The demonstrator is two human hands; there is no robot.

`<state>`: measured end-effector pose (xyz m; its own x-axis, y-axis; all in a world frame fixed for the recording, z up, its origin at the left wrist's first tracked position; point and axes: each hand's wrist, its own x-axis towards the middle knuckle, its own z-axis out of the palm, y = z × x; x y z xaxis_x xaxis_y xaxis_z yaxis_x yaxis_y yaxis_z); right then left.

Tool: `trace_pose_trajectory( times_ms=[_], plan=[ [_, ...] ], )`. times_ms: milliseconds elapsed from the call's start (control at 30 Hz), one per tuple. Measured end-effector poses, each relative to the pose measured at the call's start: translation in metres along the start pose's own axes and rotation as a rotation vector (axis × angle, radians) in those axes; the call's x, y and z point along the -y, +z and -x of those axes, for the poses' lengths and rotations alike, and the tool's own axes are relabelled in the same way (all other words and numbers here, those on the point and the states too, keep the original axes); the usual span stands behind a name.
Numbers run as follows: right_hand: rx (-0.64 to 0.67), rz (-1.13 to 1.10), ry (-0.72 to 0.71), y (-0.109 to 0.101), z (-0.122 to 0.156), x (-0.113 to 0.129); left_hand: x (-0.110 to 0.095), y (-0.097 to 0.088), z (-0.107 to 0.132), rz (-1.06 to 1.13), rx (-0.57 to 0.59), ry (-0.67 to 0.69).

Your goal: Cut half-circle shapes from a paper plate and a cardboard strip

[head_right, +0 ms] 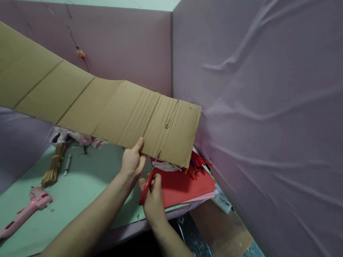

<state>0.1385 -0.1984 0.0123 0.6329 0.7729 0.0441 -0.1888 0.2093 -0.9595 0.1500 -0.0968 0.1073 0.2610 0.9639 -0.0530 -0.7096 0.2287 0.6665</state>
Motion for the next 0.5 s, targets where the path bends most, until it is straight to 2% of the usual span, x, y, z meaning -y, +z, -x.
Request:
trace_pose_trajectory(
  times_ms=[267,500],
  plan=[
    [-0.032,0.003,0.016,0.002,-0.006,0.005,0.001,-0.002,-0.001,0.008,0.03,0.006],
    [-0.133,0.094,-0.087,0.012,-0.005,0.006,0.0,0.001,-0.003,0.032,-0.013,-0.012]
  ],
)
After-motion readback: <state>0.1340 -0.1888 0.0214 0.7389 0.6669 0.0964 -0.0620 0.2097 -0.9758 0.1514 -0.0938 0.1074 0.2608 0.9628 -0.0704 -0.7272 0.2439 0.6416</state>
